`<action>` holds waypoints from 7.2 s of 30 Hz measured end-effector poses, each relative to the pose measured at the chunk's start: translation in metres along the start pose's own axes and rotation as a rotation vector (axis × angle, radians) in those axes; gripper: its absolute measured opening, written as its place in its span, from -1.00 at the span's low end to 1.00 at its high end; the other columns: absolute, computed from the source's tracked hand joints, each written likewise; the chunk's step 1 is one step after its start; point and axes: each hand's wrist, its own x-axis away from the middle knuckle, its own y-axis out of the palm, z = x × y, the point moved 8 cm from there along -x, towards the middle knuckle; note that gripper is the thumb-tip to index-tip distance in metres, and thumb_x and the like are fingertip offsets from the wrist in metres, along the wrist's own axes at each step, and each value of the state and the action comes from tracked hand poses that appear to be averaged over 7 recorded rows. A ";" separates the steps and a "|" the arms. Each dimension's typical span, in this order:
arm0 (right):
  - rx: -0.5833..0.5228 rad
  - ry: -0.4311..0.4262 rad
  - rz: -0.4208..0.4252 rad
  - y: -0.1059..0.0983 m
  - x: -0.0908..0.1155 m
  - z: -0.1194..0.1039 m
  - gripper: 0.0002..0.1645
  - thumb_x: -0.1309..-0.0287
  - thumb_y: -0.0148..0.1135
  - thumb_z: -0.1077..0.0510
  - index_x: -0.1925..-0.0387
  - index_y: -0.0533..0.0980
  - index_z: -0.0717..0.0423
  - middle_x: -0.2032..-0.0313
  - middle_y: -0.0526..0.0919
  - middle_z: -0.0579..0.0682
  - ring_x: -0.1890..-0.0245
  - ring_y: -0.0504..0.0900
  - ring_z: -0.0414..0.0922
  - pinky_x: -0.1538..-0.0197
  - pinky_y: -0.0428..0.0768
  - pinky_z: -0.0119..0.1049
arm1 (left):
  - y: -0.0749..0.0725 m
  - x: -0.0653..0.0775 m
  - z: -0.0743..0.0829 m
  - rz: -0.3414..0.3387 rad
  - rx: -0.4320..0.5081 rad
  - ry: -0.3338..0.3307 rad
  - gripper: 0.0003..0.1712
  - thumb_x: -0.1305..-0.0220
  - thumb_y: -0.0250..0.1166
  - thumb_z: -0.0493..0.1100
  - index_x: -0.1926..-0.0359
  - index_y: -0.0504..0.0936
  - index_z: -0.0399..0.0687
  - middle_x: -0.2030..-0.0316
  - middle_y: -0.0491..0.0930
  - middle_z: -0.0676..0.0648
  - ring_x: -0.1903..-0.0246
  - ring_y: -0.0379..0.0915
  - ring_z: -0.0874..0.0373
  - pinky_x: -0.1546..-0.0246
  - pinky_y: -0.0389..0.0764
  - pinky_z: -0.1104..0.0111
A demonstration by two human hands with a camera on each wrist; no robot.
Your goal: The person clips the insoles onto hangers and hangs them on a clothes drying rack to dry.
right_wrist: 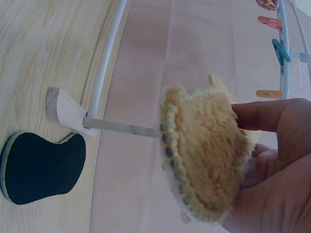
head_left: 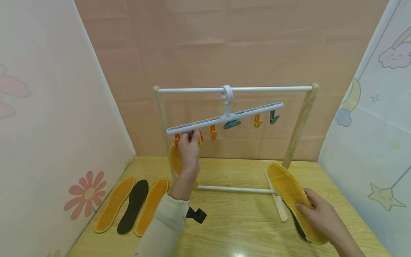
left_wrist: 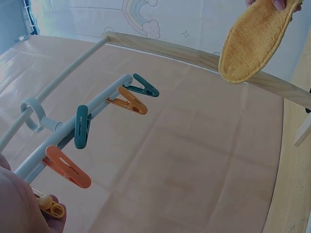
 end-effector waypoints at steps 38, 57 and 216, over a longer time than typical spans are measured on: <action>-0.016 -0.159 0.027 0.025 -0.010 -0.050 -0.46 -0.34 0.32 0.10 -0.28 0.44 0.10 -0.11 0.64 0.25 0.21 0.64 -0.06 0.29 0.60 -0.21 | -0.001 0.001 -0.001 0.001 0.014 -0.019 -0.78 -0.49 0.17 -0.28 -0.05 0.57 -0.31 0.13 0.59 -0.15 0.10 0.57 -0.06 -0.03 0.63 0.26; -0.089 -0.196 -0.028 0.033 -0.015 -0.070 -0.46 -0.35 0.29 0.14 -0.30 0.41 0.15 -0.12 0.62 0.31 0.23 0.64 -0.06 0.30 0.62 -0.22 | 0.001 0.005 0.002 -0.008 0.012 -0.009 -0.71 -0.50 0.16 -0.27 -0.11 0.54 -0.37 0.05 0.57 -0.26 0.10 0.57 -0.04 -0.13 0.60 0.12; -0.443 -0.293 -0.168 0.111 -0.042 -0.169 -0.55 -0.30 0.32 0.24 -0.21 0.50 0.09 -0.01 0.67 0.15 0.13 0.67 -0.01 0.09 0.66 -0.07 | 0.002 0.016 0.004 0.044 -0.037 -0.020 -0.81 -0.50 0.17 -0.27 0.00 0.58 -0.31 0.09 0.59 -0.30 0.02 0.52 -0.23 0.17 0.56 0.45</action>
